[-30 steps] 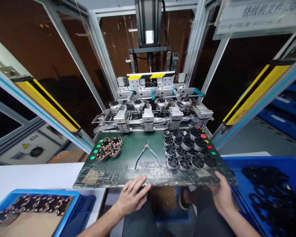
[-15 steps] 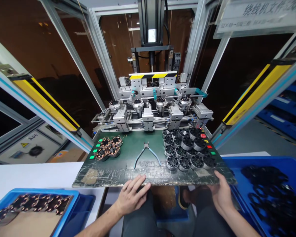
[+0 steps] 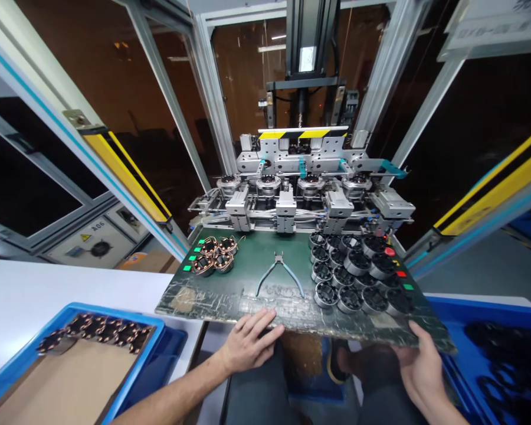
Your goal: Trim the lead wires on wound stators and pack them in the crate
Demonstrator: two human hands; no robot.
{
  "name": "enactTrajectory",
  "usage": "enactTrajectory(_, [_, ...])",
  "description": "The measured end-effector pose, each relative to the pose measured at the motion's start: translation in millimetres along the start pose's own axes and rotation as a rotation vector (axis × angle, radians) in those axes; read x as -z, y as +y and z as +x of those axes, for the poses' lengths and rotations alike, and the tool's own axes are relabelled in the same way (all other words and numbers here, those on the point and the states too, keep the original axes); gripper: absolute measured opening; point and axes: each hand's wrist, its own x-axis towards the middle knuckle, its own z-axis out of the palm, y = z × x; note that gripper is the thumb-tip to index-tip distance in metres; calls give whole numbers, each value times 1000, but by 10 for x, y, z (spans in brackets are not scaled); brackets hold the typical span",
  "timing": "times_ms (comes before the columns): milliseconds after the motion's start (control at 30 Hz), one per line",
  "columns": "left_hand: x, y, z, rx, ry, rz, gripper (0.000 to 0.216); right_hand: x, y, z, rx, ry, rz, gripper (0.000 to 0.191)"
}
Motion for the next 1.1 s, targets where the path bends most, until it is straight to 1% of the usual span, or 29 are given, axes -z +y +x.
enactTrajectory(133, [4, 0, 0, -9, -24, 29, 62, 6, 13, 15, 0, -11, -3, 55])
enactTrajectory(400, [-13, -8, -13, 1, -1, -9, 60, 19, 18, 27, -3, 1, 6, 60])
enactTrajectory(567, [-28, -9, -39, -12, -19, 27, 66, 6, 9, 8, -9, 2, 4, 58])
enactTrajectory(900, [-15, -3, -21, 8, -2, -7, 56, -5, 18, 4, -18, -3, 0, 58])
enactTrajectory(1100, [-20, -5, -15, 6, 9, -13, 58, -7, 10, 17, 6, 16, 5, 60])
